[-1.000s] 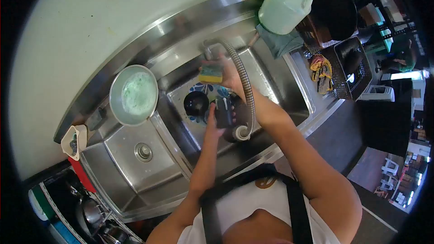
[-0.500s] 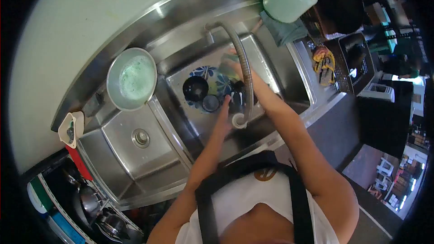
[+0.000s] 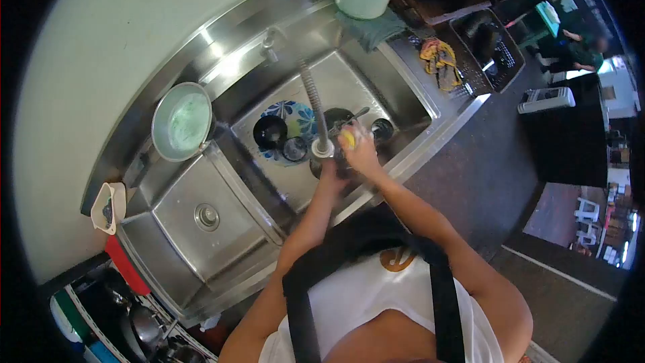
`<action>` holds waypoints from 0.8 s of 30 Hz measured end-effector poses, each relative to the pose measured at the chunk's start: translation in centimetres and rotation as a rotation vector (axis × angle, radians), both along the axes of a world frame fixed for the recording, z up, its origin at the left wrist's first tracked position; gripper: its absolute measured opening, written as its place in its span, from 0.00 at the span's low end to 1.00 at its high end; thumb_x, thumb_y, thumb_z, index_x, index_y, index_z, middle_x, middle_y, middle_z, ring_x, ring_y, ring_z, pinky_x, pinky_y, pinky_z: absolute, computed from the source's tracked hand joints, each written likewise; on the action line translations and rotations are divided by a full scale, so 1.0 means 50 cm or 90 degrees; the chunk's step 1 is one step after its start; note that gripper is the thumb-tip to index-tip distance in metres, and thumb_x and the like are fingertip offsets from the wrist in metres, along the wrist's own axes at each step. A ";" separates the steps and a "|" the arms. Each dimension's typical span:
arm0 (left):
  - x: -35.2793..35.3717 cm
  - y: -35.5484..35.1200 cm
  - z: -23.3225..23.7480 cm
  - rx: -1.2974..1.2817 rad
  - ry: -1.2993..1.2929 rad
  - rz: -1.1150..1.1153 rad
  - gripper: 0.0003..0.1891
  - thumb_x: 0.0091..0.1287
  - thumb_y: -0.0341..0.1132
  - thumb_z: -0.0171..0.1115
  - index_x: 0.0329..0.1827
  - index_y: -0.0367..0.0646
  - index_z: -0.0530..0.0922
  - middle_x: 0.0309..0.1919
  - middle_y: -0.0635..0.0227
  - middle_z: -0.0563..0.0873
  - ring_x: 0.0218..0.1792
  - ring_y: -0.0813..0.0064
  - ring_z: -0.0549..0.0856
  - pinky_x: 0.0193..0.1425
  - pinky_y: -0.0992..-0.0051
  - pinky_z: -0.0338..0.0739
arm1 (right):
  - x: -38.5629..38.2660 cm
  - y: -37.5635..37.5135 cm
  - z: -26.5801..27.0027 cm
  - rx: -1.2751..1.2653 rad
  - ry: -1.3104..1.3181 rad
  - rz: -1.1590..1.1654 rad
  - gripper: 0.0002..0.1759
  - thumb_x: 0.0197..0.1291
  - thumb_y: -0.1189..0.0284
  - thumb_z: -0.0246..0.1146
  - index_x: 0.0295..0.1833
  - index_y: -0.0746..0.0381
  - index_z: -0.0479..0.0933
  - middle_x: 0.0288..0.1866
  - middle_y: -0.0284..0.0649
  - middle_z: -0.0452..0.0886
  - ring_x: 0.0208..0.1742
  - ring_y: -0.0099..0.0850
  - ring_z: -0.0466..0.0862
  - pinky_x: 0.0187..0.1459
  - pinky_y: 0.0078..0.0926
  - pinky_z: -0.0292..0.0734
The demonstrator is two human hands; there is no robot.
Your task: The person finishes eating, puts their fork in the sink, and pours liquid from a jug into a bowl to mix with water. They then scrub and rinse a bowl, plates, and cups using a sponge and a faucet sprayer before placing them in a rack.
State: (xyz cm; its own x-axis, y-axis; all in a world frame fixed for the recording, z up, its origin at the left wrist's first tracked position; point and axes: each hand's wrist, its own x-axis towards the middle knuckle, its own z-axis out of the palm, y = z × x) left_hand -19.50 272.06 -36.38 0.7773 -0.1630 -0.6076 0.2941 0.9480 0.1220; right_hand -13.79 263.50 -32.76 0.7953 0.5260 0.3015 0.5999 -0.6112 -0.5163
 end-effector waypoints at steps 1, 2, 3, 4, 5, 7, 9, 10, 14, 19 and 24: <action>0.010 -0.008 0.012 -0.017 -0.035 -0.007 0.37 0.60 0.69 0.48 0.60 0.47 0.70 0.57 0.64 0.76 0.57 0.61 0.76 0.60 0.58 0.71 | 0.003 -0.003 0.017 -0.017 0.014 -0.051 0.23 0.55 0.64 0.62 0.55 0.63 0.72 0.57 0.55 0.71 0.56 0.55 0.71 0.54 0.49 0.66; 0.019 -0.011 0.024 -0.032 -0.068 -0.015 0.34 0.61 0.67 0.49 0.57 0.48 0.72 0.55 0.64 0.77 0.55 0.62 0.77 0.59 0.59 0.71 | 0.004 -0.002 0.033 -0.030 0.030 -0.102 0.22 0.55 0.63 0.61 0.52 0.63 0.73 0.54 0.55 0.72 0.53 0.55 0.72 0.52 0.48 0.68; 0.028 -0.010 0.037 -0.047 -0.101 -0.021 0.31 0.62 0.66 0.50 0.54 0.49 0.74 0.53 0.65 0.79 0.54 0.64 0.78 0.59 0.61 0.71 | 0.002 -0.001 0.050 -0.042 0.046 -0.152 0.20 0.56 0.63 0.60 0.50 0.63 0.74 0.50 0.55 0.72 0.49 0.55 0.72 0.49 0.47 0.69; 0.034 -0.009 0.045 -0.062 -0.134 -0.027 0.29 0.62 0.64 0.52 0.52 0.50 0.77 0.51 0.66 0.80 0.53 0.65 0.79 0.59 0.62 0.72 | -0.023 -0.002 0.110 -0.034 -0.010 -0.099 0.19 0.55 0.63 0.60 0.49 0.63 0.75 0.45 0.53 0.71 0.46 0.51 0.72 0.45 0.45 0.70; 0.040 -0.008 0.040 -0.059 -0.140 -0.033 0.29 0.62 0.64 0.52 0.52 0.50 0.77 0.51 0.66 0.80 0.53 0.65 0.79 0.59 0.62 0.72 | -0.038 -0.007 0.115 -0.030 -0.017 -0.105 0.19 0.55 0.63 0.60 0.49 0.63 0.75 0.45 0.53 0.71 0.46 0.51 0.72 0.45 0.45 0.70; 0.052 -0.007 0.032 -0.217 -0.385 -0.104 0.27 0.63 0.63 0.52 0.50 0.49 0.78 0.49 0.65 0.81 0.50 0.65 0.80 0.57 0.62 0.73 | -0.054 -0.019 0.124 -0.103 0.003 0.005 0.19 0.53 0.65 0.61 0.48 0.63 0.74 0.47 0.53 0.71 0.47 0.52 0.72 0.45 0.46 0.71; 0.042 -0.042 0.046 -0.174 -0.294 -0.077 0.28 0.62 0.63 0.52 0.52 0.50 0.77 0.50 0.66 0.81 0.52 0.66 0.79 0.57 0.62 0.72 | -0.004 -0.034 0.129 -0.078 -0.076 -0.016 0.17 0.52 0.64 0.62 0.45 0.63 0.76 0.43 0.52 0.74 0.45 0.50 0.75 0.40 0.45 0.72; 0.036 -0.054 0.066 -0.098 -0.201 -0.083 0.30 0.63 0.64 0.50 0.58 0.51 0.73 0.55 0.65 0.78 0.55 0.64 0.77 0.59 0.60 0.71 | 0.031 -0.037 0.146 -0.100 -0.042 -0.049 0.15 0.52 0.65 0.62 0.41 0.63 0.76 0.39 0.51 0.75 0.42 0.49 0.77 0.39 0.45 0.73; 0.023 -0.068 0.057 -0.052 -0.235 -0.064 0.34 0.62 0.67 0.47 0.63 0.53 0.69 0.59 0.66 0.75 0.57 0.64 0.76 0.62 0.57 0.69 | -0.009 -0.026 0.128 -0.130 -0.088 -0.022 0.15 0.52 0.63 0.61 0.40 0.63 0.78 0.33 0.48 0.79 0.37 0.46 0.81 0.37 0.44 0.76; 0.024 -0.069 0.029 -0.089 -0.261 -0.072 0.33 0.61 0.65 0.49 0.63 0.54 0.70 0.59 0.69 0.76 0.60 0.66 0.74 0.64 0.58 0.67 | 0.027 -0.023 0.140 -0.180 -0.027 -0.041 0.13 0.50 0.62 0.64 0.42 0.55 0.79 0.29 0.48 0.78 0.34 0.46 0.81 0.39 0.47 0.74; 0.042 -0.051 0.102 -0.050 -0.309 0.008 0.26 0.70 0.52 0.46 0.66 0.48 0.65 0.61 0.67 0.74 0.62 0.67 0.72 0.65 0.61 0.66 | -0.011 -0.019 0.208 0.045 0.015 -0.172 0.19 0.53 0.66 0.61 0.49 0.65 0.73 0.51 0.56 0.70 0.59 0.54 0.66 0.54 0.52 0.64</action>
State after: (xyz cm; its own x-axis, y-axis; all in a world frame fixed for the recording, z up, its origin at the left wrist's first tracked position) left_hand -17.40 269.49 -31.26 0.9699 -0.1828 -0.1608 0.2097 0.9629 0.1701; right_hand -14.32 262.53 -22.35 0.9107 0.2728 0.3101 0.4081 -0.7094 -0.5746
